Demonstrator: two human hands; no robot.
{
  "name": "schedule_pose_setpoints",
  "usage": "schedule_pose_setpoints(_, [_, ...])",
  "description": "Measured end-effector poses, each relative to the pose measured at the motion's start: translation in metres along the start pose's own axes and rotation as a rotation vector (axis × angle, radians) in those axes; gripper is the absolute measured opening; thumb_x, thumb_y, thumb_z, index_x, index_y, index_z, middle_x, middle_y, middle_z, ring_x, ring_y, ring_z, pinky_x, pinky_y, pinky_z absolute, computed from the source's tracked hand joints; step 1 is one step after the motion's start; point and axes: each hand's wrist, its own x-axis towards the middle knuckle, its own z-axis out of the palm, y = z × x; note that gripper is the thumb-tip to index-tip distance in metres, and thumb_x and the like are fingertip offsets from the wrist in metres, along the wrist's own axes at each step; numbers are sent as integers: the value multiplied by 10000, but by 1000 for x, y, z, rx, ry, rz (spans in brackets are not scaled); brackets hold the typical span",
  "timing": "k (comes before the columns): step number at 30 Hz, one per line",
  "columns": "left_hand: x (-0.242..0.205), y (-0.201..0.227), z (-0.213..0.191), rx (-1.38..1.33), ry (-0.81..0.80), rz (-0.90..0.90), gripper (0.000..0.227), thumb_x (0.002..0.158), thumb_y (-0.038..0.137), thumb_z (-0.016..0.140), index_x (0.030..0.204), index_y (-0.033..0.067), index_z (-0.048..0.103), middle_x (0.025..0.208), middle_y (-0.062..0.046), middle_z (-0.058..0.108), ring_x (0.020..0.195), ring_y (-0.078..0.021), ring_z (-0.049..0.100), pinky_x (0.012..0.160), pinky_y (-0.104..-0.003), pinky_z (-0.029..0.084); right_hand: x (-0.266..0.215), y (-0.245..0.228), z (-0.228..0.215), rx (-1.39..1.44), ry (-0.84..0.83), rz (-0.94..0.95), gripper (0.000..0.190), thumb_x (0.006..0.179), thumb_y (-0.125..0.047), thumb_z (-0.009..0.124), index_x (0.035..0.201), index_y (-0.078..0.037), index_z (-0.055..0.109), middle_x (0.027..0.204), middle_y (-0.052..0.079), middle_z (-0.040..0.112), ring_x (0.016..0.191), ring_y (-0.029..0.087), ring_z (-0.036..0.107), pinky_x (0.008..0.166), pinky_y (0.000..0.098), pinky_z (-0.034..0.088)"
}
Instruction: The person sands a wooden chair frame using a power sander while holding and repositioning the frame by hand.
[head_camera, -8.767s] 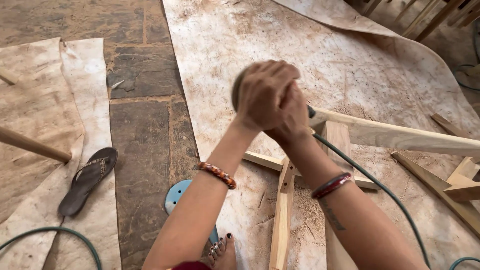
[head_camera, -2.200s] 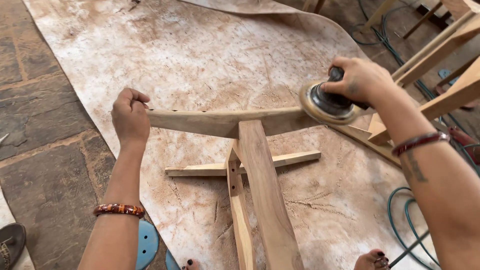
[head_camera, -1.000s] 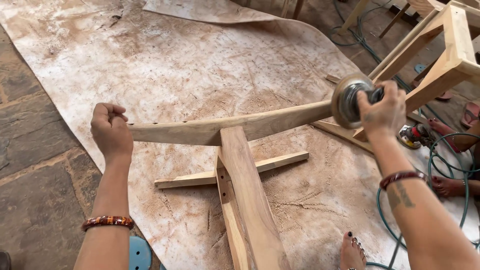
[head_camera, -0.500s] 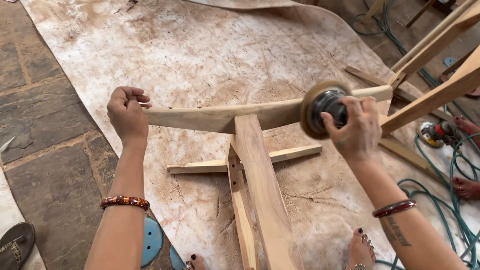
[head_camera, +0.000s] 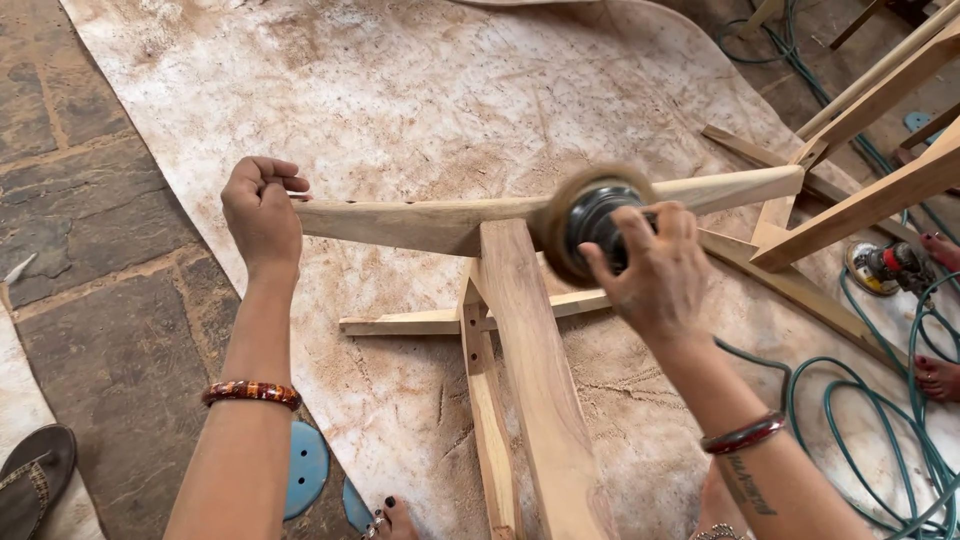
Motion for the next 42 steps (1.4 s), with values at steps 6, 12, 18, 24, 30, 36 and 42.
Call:
schedule_pose_setpoints(6, [4,-10,-1,43,-18,-3,287,877,-138,436,924,50,646,879,-101,704,768,-147,711,749,-284,603,-4,-14,-4,-26,15,-28,410,833,-471,815,1044,-201,590,1031,98,545,936,268,555,673,418,464])
schedule_pose_setpoints(12, [1,-8,-7,-8,-41,30,306,869,-161,404,953,11,642,917,-109,685,804,-144,709,766,-278,608,-6,5,1,24,55,0,474,816,-438,846,1112,-196,568,1076,119,557,996,290,573,719,431,507])
schedule_pose_setpoints(18, [-2,-5,-4,24,-19,45,294,898,-161,403,963,3,637,881,-98,679,791,-150,700,735,-281,600,2,95,1,62,58,341,509,868,-432,852,1206,-182,564,1138,152,555,1037,307,581,802,447,561])
schedule_pose_setpoints(24, [7,-27,1,136,18,67,283,897,-123,406,939,24,645,856,-93,677,731,-145,661,689,-277,606,11,210,1,55,154,630,520,879,-426,860,1224,-155,580,1202,177,547,1082,373,584,895,510,517])
schedule_pose_setpoints(30, [8,-24,2,326,51,31,200,990,-15,486,990,75,665,888,-54,698,796,-147,682,696,-289,566,-27,286,-35,-116,-99,786,633,756,-531,841,1254,-203,630,1294,241,575,1189,446,562,951,554,475])
schedule_pose_setpoints(36, [-32,40,14,660,217,468,240,930,17,684,1163,72,667,1164,-92,683,1126,-261,625,1062,-459,397,-99,336,-65,-169,-215,633,784,722,-580,848,1367,-181,648,1276,289,616,1111,461,625,913,538,517])
schedule_pose_setpoints(42, [-85,110,104,464,-140,703,464,913,60,678,1367,94,587,1390,-98,594,1370,-272,505,1198,-435,324,-146,389,-88,-129,-212,294,696,745,-529,822,1272,-112,644,1057,203,681,934,320,651,900,416,557])
